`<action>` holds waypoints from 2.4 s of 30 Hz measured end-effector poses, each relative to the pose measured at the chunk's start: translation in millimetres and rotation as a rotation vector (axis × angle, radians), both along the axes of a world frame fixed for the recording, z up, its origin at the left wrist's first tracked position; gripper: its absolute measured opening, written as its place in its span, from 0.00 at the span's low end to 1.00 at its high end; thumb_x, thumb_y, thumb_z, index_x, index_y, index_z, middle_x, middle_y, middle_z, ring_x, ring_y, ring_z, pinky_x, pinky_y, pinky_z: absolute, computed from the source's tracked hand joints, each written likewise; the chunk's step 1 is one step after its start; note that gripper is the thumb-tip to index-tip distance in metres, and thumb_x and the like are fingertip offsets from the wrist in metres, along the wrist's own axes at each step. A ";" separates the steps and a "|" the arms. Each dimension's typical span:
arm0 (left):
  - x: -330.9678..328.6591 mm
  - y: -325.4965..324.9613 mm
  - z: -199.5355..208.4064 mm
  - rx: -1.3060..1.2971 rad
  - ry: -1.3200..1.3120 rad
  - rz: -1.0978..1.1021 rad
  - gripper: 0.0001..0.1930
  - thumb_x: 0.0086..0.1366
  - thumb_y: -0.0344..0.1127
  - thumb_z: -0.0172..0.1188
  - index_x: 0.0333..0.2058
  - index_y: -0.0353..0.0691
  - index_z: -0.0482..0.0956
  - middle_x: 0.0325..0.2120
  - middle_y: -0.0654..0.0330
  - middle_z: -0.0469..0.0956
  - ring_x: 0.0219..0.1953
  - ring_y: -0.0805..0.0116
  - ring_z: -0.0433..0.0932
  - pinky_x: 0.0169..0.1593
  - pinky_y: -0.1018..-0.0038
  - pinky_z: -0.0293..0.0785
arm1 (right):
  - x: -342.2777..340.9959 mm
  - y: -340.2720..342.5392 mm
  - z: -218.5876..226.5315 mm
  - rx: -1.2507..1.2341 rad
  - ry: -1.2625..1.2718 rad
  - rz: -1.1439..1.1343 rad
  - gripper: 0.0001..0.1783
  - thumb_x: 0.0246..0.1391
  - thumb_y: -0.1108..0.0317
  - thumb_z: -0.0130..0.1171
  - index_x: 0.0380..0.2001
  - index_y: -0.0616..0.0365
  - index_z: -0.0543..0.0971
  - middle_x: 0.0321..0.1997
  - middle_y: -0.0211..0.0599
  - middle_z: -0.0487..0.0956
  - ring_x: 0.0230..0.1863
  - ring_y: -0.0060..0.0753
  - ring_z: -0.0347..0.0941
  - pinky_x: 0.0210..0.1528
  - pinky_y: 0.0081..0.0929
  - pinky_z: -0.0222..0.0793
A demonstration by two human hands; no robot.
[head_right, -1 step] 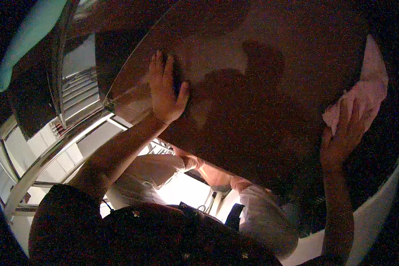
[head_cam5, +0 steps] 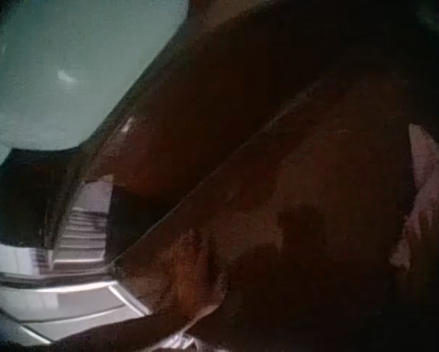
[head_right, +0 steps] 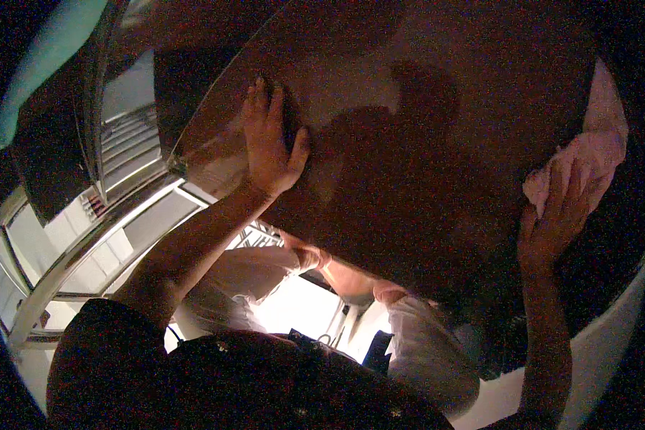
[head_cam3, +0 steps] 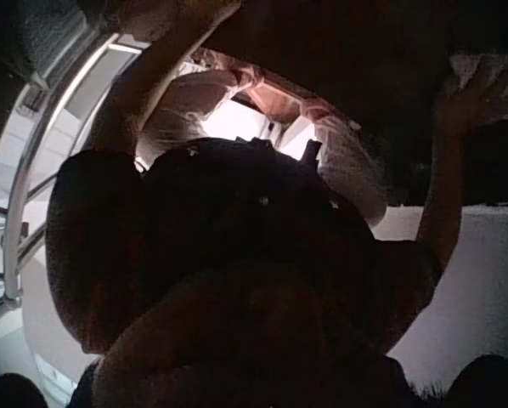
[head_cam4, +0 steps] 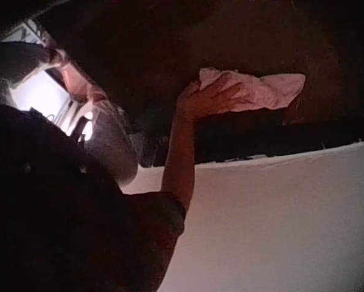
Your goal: The person kneels on a spiral staircase and wipes the brown tiled steps with a pink cloth. They move a light blue plastic basin to access different areas and continue wiping the stairs methodically.
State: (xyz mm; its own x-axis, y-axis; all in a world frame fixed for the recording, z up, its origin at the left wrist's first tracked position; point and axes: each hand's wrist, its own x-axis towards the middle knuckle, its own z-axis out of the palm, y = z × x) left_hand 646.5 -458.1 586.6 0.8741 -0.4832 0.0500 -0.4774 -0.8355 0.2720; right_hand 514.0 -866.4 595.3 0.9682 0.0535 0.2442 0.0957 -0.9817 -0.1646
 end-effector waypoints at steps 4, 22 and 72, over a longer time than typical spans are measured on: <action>-3.4 4.3 -5.0 -0.004 0.001 0.027 0.35 0.59 0.46 0.54 0.62 0.33 0.59 0.66 0.36 0.47 0.67 0.34 0.45 0.67 0.45 0.44 | 4.4 3.9 2.4 -0.028 -0.017 0.051 0.29 0.60 0.60 0.39 0.63 0.59 0.64 0.69 0.52 0.57 0.71 0.63 0.45 0.70 0.63 0.34; -249.5 81.0 130.3 0.488 0.866 -0.233 0.26 0.67 0.44 0.46 0.59 0.37 0.62 0.62 0.44 0.56 0.63 0.43 0.56 0.63 0.51 0.55 | -190.8 253.1 50.0 0.951 1.366 0.312 0.04 0.43 0.70 0.58 0.19 0.55 0.73 0.23 0.30 0.73 0.26 0.29 0.72 0.30 0.30 0.69; -107.5 -137.1 368.7 0.089 1.051 -0.204 0.16 0.62 0.41 0.51 0.44 0.40 0.79 0.42 0.47 0.79 0.45 0.50 0.78 0.46 0.57 0.74 | -110.4 -15.6 330.0 0.120 0.810 0.352 0.14 0.59 0.58 0.48 0.36 0.53 0.79 0.40 0.39 0.80 0.45 0.45 0.75 0.47 0.40 0.72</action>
